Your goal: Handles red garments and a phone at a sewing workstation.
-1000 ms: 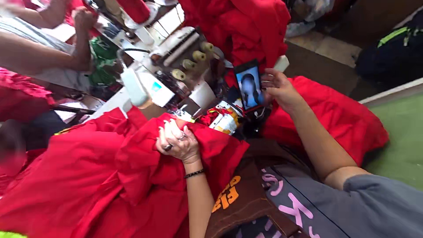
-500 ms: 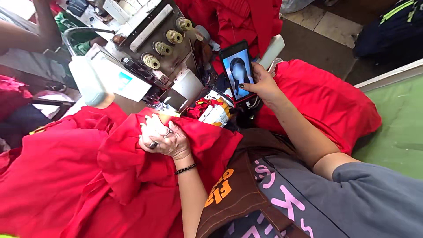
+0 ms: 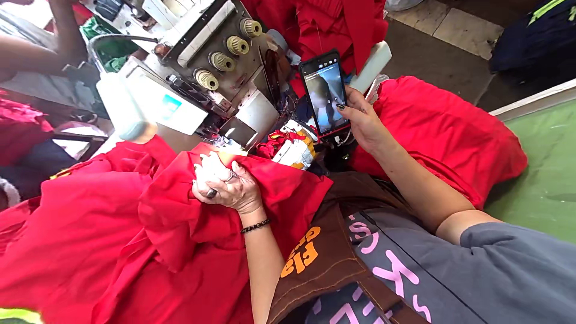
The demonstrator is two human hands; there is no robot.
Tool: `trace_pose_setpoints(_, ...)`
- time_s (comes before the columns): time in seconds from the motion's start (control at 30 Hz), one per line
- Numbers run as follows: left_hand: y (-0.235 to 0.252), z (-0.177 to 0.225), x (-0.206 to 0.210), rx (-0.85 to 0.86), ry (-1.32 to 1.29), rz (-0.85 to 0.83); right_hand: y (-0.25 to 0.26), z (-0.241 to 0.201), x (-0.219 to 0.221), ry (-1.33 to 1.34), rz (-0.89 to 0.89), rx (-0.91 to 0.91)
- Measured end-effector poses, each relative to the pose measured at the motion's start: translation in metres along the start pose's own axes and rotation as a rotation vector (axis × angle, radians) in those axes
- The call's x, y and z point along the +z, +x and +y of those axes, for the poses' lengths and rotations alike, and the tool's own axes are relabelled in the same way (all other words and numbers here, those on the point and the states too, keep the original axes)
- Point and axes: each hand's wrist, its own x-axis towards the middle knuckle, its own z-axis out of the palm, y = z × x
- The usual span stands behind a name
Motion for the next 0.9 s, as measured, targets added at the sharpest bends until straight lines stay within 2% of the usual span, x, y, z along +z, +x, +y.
trace_pose_setpoints(0.2,-0.002,-0.001,0.001,-0.003,0.017,0.000,-0.003,0.002,0.003,0.003,0.005,-0.001)
trace_pose_setpoints(0.33,-0.001,0.000,-0.001,-0.007,0.037,-0.022,-0.006,0.000,0.007,-0.130,0.014,0.053)
trace_pose_setpoints(0.47,-0.001,0.000,-0.001,-0.004,0.031,-0.017,-0.010,0.009,0.007,-0.247,0.009,-0.032)
trace_pose_setpoints(0.9,-0.003,-0.001,0.000,-0.007,0.024,-0.013,-0.009,0.016,0.010,-0.252,0.056,-0.070)
